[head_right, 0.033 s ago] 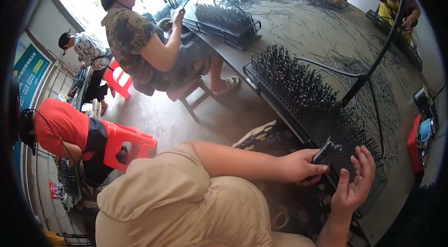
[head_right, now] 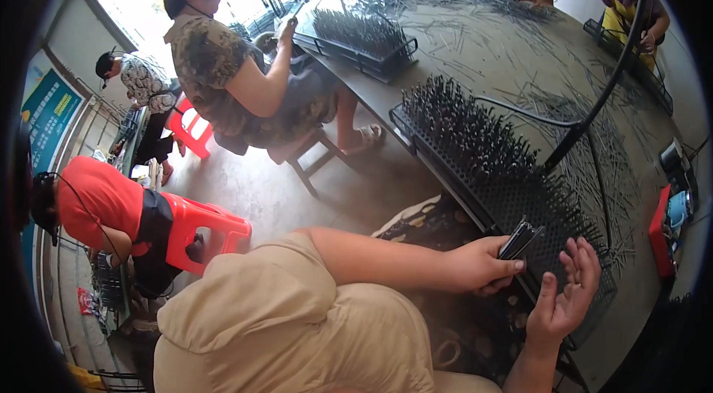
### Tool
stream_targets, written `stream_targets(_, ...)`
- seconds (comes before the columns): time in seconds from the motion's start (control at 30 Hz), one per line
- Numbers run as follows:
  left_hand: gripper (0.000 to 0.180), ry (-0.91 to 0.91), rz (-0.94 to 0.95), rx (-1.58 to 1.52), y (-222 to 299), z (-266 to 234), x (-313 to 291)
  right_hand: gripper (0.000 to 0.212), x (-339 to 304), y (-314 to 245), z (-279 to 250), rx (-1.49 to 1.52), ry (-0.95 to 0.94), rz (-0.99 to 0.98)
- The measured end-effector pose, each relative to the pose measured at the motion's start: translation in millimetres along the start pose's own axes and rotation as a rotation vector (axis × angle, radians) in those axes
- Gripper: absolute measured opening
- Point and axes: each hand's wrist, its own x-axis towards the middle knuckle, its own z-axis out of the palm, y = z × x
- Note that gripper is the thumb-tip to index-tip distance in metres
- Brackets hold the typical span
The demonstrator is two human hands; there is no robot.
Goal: Inserting thin metal rods into a perforated board for assembly.
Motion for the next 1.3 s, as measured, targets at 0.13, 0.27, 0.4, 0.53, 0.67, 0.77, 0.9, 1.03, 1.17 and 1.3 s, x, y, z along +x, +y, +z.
stream_targets(0.13, 0.015, 0.104, 0.01, -0.118, 15.0, 7.4, -0.5, 0.06, -6.0, 5.5, 15.9, 0.16, 0.065, -0.039)
stream_targets(0.27, 0.008, 0.144, 0.352, -0.028, 40.8, 30.5, 9.1, 0.056, -12.1, 15.4, 15.5, 0.621, 0.051, 0.314)
stream_targets(0.4, 0.015, 0.055, 0.705, -0.096, 50.2, 53.9, 18.5, 0.063, 28.8, -23.6, 29.4, 1.47, 0.206, 0.716)
stream_targets(0.53, 0.025, 0.312, 0.81, 0.563, 22.8, 55.5, 22.4, 0.067, 29.0, -0.2, 24.1, 1.435, -0.138, 0.504)
stream_targets(0.67, 0.027, 0.184, 0.815, 0.414, 17.9, 57.6, 14.0, 0.072, 20.5, 10.7, 32.4, 1.442, -0.031, 0.65)
stream_targets(0.77, 0.03, 0.515, 0.907, 0.717, 2.3, 62.6, 19.8, 0.073, 12.2, 15.4, 38.9, 1.413, -0.035, 0.695)
stream_targets(0.9, 0.02, 0.259, 1.067, 0.741, 12.4, 40.1, 23.7, 0.075, 18.9, 0.1, 38.3, 1.48, -0.043, 0.661)
stream_targets(1.03, 0.015, -0.014, 0.946, 0.533, 25.3, 32.7, 21.9, 0.068, 21.1, -4.1, 40.1, 1.522, -0.108, 0.532)
stream_targets(1.17, 0.008, 0.059, 0.524, -0.235, 37.1, 31.1, 24.0, 0.061, 8.9, 5.7, 34.8, 1.457, 0.179, 0.734)
stream_targets(1.3, 0.008, 0.133, 0.182, -0.115, 46.1, 11.4, -5.6, 0.039, 4.8, -8.8, 27.5, 0.844, -0.012, 0.496)
